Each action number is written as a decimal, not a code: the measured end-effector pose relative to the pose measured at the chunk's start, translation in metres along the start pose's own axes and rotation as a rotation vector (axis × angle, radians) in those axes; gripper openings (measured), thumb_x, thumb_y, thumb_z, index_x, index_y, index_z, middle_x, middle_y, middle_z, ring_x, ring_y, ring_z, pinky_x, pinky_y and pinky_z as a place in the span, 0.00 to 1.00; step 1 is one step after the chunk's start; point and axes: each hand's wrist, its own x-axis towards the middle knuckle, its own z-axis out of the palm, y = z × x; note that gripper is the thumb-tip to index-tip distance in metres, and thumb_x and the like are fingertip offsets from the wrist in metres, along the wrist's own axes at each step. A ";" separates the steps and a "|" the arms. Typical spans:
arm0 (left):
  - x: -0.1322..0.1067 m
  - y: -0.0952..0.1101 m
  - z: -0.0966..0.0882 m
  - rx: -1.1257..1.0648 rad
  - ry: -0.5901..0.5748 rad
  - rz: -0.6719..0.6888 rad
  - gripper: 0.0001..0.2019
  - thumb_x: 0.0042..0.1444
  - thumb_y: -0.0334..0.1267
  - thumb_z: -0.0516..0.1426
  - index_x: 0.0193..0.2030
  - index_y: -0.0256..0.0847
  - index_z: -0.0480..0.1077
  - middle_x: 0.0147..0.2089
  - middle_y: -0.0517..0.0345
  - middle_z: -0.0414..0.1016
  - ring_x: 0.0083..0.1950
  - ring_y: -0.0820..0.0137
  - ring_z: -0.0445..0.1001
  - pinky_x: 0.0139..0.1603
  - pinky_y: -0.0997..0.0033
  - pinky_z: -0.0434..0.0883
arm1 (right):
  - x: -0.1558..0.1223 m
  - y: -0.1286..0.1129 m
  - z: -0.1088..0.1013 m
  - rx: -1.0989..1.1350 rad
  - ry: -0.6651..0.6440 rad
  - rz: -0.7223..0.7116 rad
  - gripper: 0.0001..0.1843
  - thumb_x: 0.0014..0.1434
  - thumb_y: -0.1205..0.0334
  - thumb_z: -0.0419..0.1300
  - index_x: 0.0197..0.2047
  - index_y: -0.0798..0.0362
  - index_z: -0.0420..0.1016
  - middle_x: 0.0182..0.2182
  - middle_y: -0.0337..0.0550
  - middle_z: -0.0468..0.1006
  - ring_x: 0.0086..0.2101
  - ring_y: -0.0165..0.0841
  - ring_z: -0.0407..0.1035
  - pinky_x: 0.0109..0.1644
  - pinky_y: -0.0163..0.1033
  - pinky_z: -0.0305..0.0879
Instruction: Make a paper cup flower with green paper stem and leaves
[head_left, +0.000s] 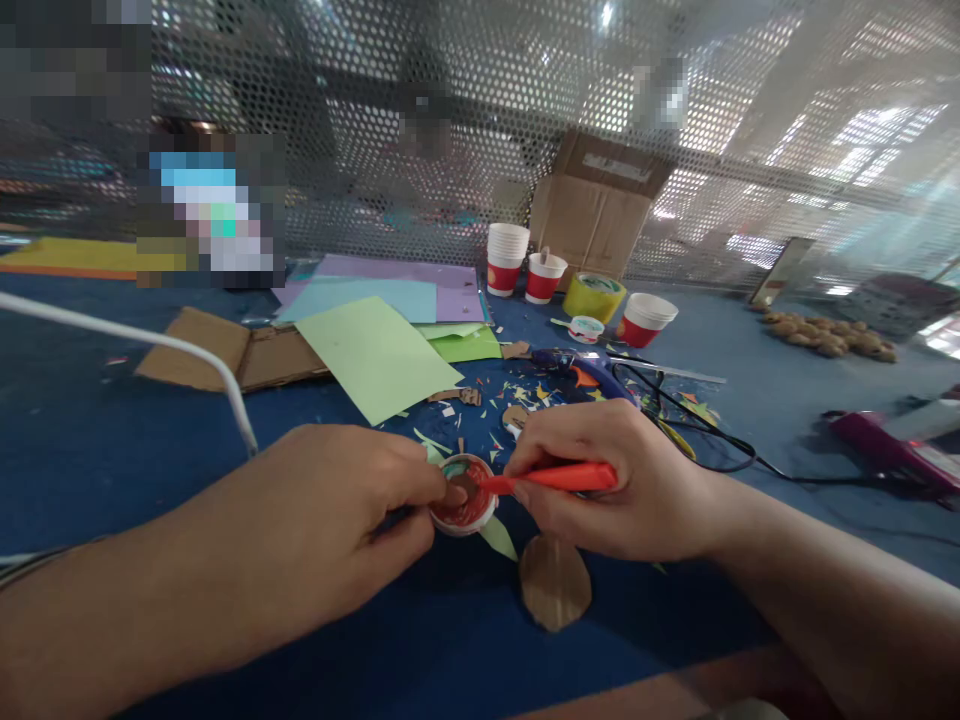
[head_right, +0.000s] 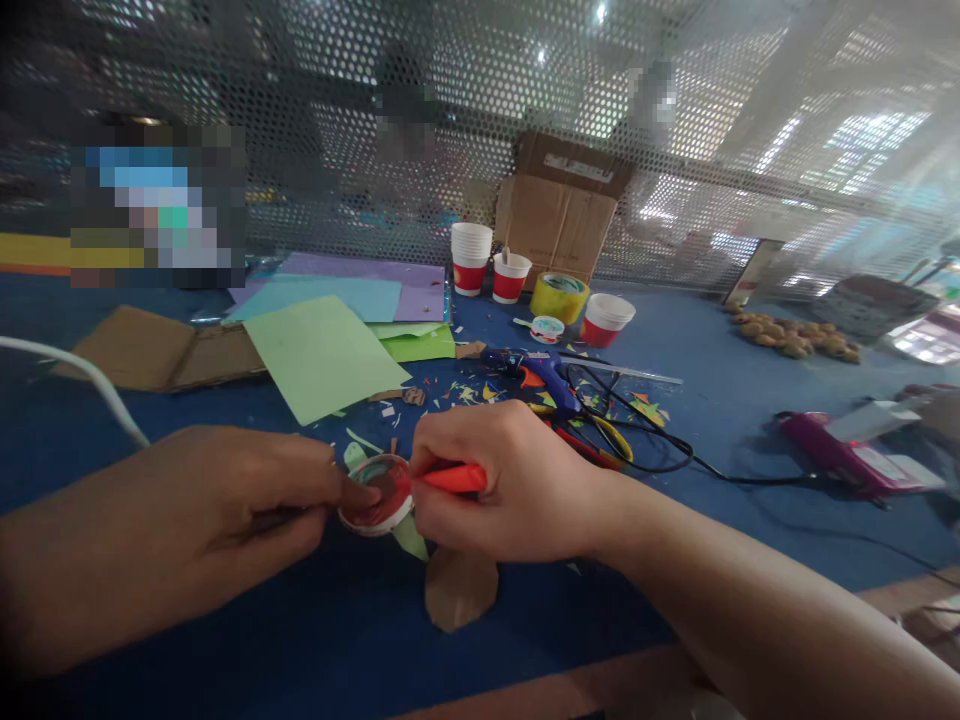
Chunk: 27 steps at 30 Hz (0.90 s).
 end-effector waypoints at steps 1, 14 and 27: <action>0.002 0.001 -0.002 -0.010 -0.026 -0.005 0.14 0.57 0.34 0.53 0.36 0.49 0.81 0.36 0.64 0.83 0.35 0.68 0.80 0.34 0.71 0.67 | 0.000 -0.001 0.000 -0.001 -0.003 0.001 0.05 0.55 0.74 0.63 0.35 0.61 0.80 0.26 0.36 0.73 0.26 0.22 0.62 0.31 0.29 0.59; 0.004 0.000 -0.006 0.012 -0.057 0.064 0.11 0.59 0.34 0.53 0.33 0.45 0.77 0.33 0.63 0.80 0.32 0.71 0.76 0.31 0.72 0.63 | 0.002 -0.009 0.002 0.016 -0.017 0.004 0.07 0.54 0.77 0.61 0.35 0.62 0.80 0.26 0.36 0.76 0.27 0.21 0.65 0.33 0.25 0.61; -0.017 0.003 0.013 0.206 -0.068 -0.014 0.23 0.59 0.36 0.50 0.57 0.59 0.75 0.29 0.60 0.80 0.28 0.59 0.80 0.26 0.64 0.59 | 0.006 -0.001 0.008 -0.028 0.091 0.033 0.06 0.61 0.71 0.61 0.34 0.62 0.79 0.28 0.39 0.76 0.27 0.23 0.66 0.32 0.29 0.62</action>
